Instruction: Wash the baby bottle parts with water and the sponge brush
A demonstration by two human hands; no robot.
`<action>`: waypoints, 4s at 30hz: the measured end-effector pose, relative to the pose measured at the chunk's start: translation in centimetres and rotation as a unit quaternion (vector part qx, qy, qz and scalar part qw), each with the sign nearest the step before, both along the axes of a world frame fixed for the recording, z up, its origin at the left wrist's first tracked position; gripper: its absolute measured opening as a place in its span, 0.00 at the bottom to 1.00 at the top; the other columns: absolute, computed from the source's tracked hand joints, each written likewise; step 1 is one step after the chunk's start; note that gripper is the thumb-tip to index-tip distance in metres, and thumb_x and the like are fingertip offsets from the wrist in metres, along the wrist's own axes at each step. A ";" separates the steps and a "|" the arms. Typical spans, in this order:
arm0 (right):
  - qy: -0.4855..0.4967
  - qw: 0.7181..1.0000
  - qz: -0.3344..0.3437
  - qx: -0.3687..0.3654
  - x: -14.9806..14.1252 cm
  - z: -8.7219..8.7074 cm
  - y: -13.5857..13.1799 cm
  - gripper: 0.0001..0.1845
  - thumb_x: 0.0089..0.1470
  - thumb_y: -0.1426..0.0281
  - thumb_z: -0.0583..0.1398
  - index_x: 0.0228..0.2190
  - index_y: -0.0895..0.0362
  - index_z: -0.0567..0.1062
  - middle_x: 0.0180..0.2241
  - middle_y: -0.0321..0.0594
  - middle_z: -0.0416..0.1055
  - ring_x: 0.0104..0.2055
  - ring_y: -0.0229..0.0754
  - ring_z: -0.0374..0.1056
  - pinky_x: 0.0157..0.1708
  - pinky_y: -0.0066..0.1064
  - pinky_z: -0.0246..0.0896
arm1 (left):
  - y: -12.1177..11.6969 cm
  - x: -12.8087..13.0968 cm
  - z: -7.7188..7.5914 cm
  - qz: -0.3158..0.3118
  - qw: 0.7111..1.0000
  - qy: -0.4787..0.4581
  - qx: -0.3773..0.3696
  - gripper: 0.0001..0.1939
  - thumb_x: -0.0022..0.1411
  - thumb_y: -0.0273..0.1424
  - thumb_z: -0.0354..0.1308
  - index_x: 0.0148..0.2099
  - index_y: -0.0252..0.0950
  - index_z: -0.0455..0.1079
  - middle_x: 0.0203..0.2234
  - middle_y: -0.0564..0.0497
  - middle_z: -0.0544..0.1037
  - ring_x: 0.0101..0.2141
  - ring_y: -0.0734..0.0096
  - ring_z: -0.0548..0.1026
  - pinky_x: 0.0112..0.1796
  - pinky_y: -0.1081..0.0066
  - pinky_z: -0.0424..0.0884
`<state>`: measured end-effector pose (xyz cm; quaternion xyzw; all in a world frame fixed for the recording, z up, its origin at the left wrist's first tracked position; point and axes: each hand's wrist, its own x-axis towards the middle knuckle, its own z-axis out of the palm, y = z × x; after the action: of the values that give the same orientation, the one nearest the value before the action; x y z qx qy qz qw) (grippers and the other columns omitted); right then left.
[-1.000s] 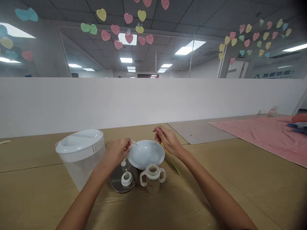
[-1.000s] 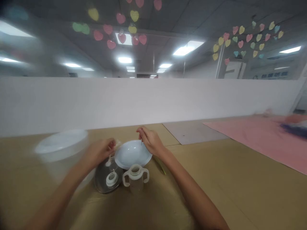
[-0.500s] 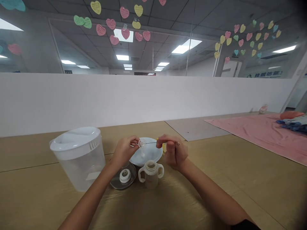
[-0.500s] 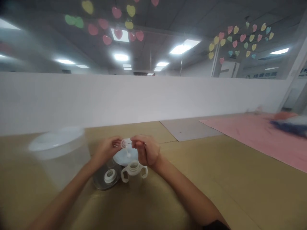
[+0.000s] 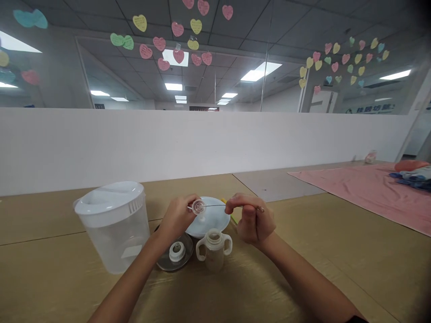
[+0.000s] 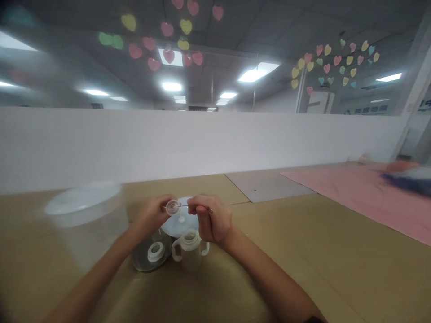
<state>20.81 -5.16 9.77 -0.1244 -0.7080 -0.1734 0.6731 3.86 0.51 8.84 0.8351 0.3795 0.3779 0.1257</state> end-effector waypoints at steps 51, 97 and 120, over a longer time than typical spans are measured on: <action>-0.132 0.990 0.019 -0.034 0.4 0.8 -0.9 0.12 0.60 0.70 0.44 0.35 0.56 0.65 0.19 0.35 0.65 0.20 0.34 0.62 0.21 0.25 0.59 | 0.1 -0.1 -0.2 -0.028 0.997 0.050 -0.044 0.06 0.54 0.30 0.51 0.31 0.35 0.68 0.27 0.52 0.76 0.30 0.71 0.72 0.30 0.75 0.65; -0.062 0.995 0.072 -0.038 -0.4 -0.4 0.3 0.12 0.58 0.74 0.46 0.28 0.57 0.66 0.20 0.36 0.63 0.22 0.33 0.61 0.21 0.25 0.59 | -3.1 0.7 1.7 -0.056 0.995 0.083 0.029 0.10 0.59 0.29 0.47 0.35 0.37 0.69 0.29 0.53 0.76 0.30 0.71 0.72 0.32 0.75 0.65; -0.018 0.996 -0.043 -0.072 -0.7 0.5 -0.2 0.17 0.52 0.78 0.53 0.44 0.57 0.67 0.27 0.37 0.71 0.25 0.33 0.67 0.22 0.24 0.62 | -1.1 0.0 0.7 -0.082 0.996 0.024 0.029 0.11 0.60 0.34 0.48 0.38 0.37 0.70 0.34 0.52 0.76 0.35 0.68 0.71 0.36 0.72 0.65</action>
<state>20.07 -5.39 10.28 -0.1993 -0.7245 -0.1530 0.6419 3.89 -0.57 9.51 0.8757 0.3013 0.3567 0.1232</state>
